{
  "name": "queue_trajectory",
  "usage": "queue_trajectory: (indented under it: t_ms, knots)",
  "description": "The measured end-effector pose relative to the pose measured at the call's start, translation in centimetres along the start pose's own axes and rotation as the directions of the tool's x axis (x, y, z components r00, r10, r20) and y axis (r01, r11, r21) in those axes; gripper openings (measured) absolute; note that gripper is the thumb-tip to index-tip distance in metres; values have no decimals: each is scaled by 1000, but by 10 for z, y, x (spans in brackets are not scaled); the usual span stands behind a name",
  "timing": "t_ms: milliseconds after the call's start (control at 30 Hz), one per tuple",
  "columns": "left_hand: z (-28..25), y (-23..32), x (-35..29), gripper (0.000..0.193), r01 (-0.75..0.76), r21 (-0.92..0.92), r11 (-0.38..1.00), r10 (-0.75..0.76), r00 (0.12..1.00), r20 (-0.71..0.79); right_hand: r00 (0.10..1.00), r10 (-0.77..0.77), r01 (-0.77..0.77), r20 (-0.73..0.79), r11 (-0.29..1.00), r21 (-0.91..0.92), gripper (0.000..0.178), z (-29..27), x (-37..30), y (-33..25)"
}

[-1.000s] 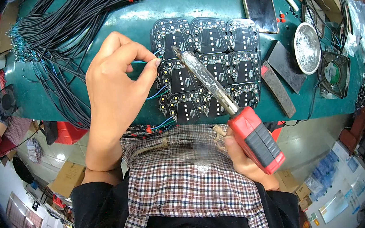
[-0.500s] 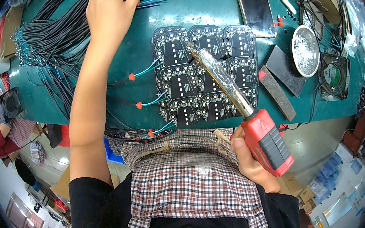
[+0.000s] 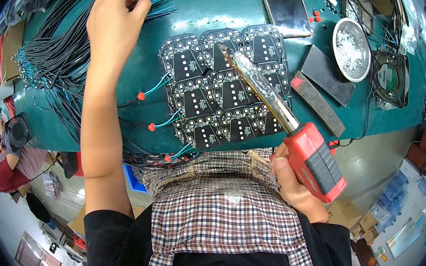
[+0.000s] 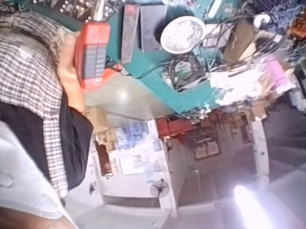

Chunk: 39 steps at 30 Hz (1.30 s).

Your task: The person attaches wires to circuit boards by positioning the wire leads onto the board contacts and soldering them in place using a soldering iron.

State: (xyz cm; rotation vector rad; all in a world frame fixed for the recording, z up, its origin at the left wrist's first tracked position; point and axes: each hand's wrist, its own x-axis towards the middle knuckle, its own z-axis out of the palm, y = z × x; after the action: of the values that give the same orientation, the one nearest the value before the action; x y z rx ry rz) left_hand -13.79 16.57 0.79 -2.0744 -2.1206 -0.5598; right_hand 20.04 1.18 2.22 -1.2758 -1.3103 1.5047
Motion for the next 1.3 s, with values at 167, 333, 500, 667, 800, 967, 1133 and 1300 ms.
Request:
queue_trajectory:
  t_ms: [167,333,500,667,800,967,1133,1300]
  knots:
    - [-36,47,-25,18,284,-419,863,-190,949,251,997,47,-43,-58,997,66,15,-5,3,1]
    - [-40,81,-62,8,315,-588,745,-169,942,291,999,4,-5,-42,1000,-21,17,-9,4,6]
    - [-41,91,-72,19,275,-442,854,-174,951,254,997,64,-52,49,973,-226,16,-17,-2,5]
    - [-33,89,-80,19,241,-415,878,-172,965,197,987,152,-115,56,901,-417,26,-25,-10,10]
    - [-32,90,-82,19,248,-433,867,-180,965,193,986,-28,90,163,918,-385,30,-23,-3,18]
    - [-29,90,-83,19,254,-451,856,-192,965,178,979,-11,91,202,915,-393,31,-22,-1,18]
    - [-30,90,-83,19,259,-453,853,-199,964,177,980,18,65,198,912,-404,31,-22,-1,15]
    - [-28,91,-82,19,257,-465,847,-199,965,171,986,36,31,163,922,-387,29,-21,-2,17]
